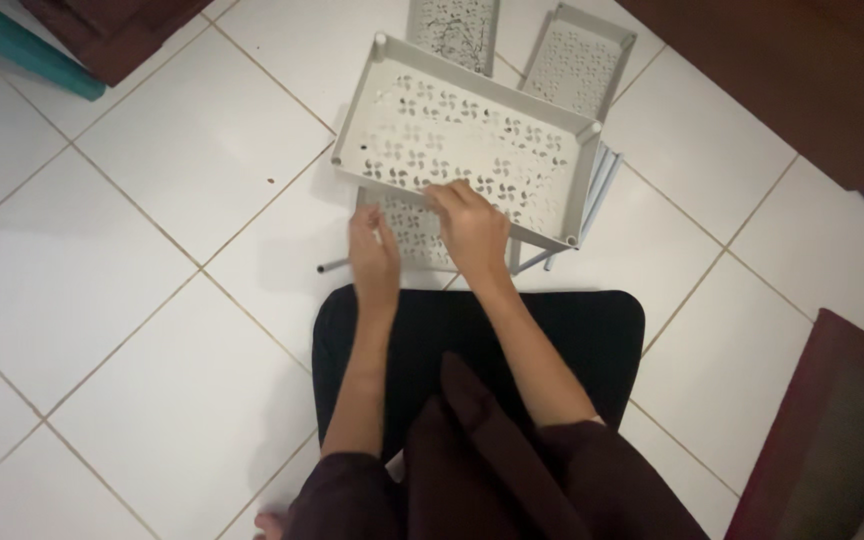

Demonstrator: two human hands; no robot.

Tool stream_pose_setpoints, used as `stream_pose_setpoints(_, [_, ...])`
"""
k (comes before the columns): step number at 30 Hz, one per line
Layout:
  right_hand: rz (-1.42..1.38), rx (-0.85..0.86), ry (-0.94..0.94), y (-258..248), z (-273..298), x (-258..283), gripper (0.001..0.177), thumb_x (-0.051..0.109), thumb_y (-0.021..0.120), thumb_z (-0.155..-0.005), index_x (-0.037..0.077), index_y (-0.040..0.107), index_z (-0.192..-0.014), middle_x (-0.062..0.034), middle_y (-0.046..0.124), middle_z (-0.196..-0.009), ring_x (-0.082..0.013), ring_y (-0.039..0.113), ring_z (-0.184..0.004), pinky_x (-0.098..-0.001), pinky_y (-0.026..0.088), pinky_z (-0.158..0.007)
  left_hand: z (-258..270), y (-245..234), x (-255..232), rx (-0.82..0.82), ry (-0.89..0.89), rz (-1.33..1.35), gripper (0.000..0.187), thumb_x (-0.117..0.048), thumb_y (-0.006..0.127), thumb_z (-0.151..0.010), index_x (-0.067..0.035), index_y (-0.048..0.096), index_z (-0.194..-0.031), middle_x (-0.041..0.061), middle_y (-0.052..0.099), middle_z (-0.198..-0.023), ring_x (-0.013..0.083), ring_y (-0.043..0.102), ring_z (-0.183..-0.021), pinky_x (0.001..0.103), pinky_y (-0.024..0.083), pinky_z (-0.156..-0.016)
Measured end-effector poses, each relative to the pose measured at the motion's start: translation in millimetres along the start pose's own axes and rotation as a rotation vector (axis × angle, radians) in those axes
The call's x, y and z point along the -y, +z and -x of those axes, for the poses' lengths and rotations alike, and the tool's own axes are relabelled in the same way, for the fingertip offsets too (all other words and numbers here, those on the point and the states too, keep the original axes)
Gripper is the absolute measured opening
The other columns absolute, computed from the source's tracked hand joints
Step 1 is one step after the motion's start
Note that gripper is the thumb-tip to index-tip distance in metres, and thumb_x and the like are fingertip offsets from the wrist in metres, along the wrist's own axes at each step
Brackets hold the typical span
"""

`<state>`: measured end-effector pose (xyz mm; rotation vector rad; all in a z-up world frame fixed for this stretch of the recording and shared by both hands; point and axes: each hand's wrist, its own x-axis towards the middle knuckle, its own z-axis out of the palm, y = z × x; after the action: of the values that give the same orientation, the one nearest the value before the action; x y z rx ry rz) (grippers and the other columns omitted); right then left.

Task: The person sits on a tiled floor and assembles a shelving unit by inserting cylindrical rods into the corner holes of perforated metal trays. They handle multiple trays and rods, arranging them on the floor and connecting them to form a structure.

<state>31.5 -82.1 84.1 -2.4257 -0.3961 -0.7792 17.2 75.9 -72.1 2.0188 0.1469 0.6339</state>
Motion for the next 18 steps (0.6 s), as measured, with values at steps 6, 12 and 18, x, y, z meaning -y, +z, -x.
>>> stream_pose_setpoints(6, [-0.083,0.044,-0.004,-13,28,6,0.023,-0.002,0.085,-0.092,0.011,0.087,-0.111,-0.0018,0.081,-0.1,-0.0199,0.079,-0.082,-0.0312,0.061,-0.068,-24,63,74,-0.102,-0.044,0.104,0.045,-0.016,0.061,-0.116,0.009,0.055,-0.154,0.03,0.06,-0.152,0.0439,0.06,-0.142,0.05,0.049,-0.123])
stream_pose_setpoints(12, [-0.017,-0.072,-0.024,-17,33,14,0.023,-0.005,0.084,-0.093,0.011,0.086,-0.109,-0.0006,0.082,-0.099,-0.0172,0.078,-0.083,-0.03,0.06,-0.066,-55,80,102,0.076,-0.177,0.337,0.044,-0.016,0.062,-0.115,0.007,0.058,-0.152,0.027,0.066,-0.148,0.0397,0.065,-0.135,0.048,0.053,-0.118])
stream_pose_setpoints(18, [0.062,-0.053,0.027,-24,28,22,0.028,-0.008,0.083,-0.089,0.012,0.089,-0.107,-0.0013,0.083,-0.096,-0.0191,0.075,-0.08,-0.0321,0.057,-0.063,-77,87,88,0.081,-0.211,0.301,0.045,-0.014,0.063,-0.114,0.007,0.055,-0.154,0.026,0.064,-0.149,0.0377,0.065,-0.134,0.049,0.053,-0.117])
